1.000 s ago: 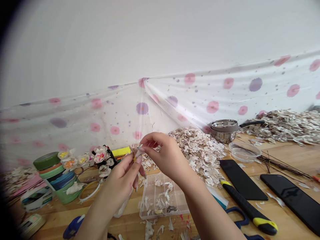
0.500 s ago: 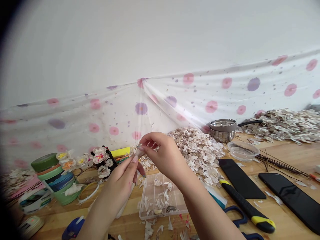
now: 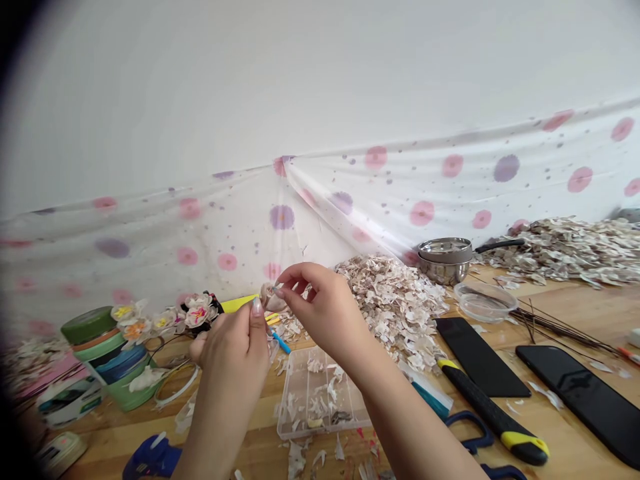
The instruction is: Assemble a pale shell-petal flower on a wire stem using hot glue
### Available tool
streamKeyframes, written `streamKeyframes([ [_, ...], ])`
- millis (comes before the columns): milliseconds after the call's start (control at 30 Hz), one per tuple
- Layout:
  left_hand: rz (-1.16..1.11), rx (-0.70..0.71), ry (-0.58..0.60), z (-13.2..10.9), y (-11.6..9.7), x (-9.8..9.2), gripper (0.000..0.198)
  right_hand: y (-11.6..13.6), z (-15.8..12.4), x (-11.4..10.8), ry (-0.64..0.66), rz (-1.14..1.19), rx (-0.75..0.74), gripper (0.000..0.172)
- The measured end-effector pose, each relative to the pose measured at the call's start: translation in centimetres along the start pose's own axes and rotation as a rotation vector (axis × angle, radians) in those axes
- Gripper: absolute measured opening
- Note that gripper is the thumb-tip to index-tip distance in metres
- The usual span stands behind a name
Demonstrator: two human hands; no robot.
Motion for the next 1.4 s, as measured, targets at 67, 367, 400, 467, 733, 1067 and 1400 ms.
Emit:
streamKeyframes([
  [67, 0.012, -0.021, 0.021, 0.1, 0.1, 0.0, 0.031, 0.1, -0.1, 0.0, 0.003, 0.029, 0.014, 0.004],
  [367, -0.046, -0.071, -0.008, 0.9, 1.6, -0.7, 0.030, 0.8, -0.6, -0.4, 0.065, 0.464, 0.203, 0.014],
  [400, -0.008, -0.057, -0.030, 0.8, 1.6, -0.8, 0.029, 0.8, -0.7, 0.0, 0.064, 0.480, 0.219, 0.014],
  [467, 0.073, -0.030, -0.085, 0.6, 1.4, -0.9, 0.028, 0.6, -0.8, 1.1, 0.021, 0.487, 0.235, 0.013],
  [733, 0.287, 0.067, -0.285, -0.3, 0.6, -1.0, 0.028, -0.9, -1.4, 4.4, -0.140, 0.478, 0.195, 0.011],
  [1067, 0.210, 0.058, -0.286, -0.5, 0.8, -1.1, 0.033, -1.4, -1.5, 4.7, -0.196, 0.401, 0.136, 0.010],
  [1400, 0.170, 0.087, -0.314, -0.7, 0.5, -0.9, 0.036, -1.8, -1.2, 4.6, -0.220, 0.388, 0.125, 0.009],
])
Point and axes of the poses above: each hand's wrist, its own z-axis towards the middle knuckle, its own x-axis out of the palm, y = z × x, the point moved 2 cm from there along z, towards the middle knuckle, and after that the axes turned 7 degrees about z, right-handed, at the moved point
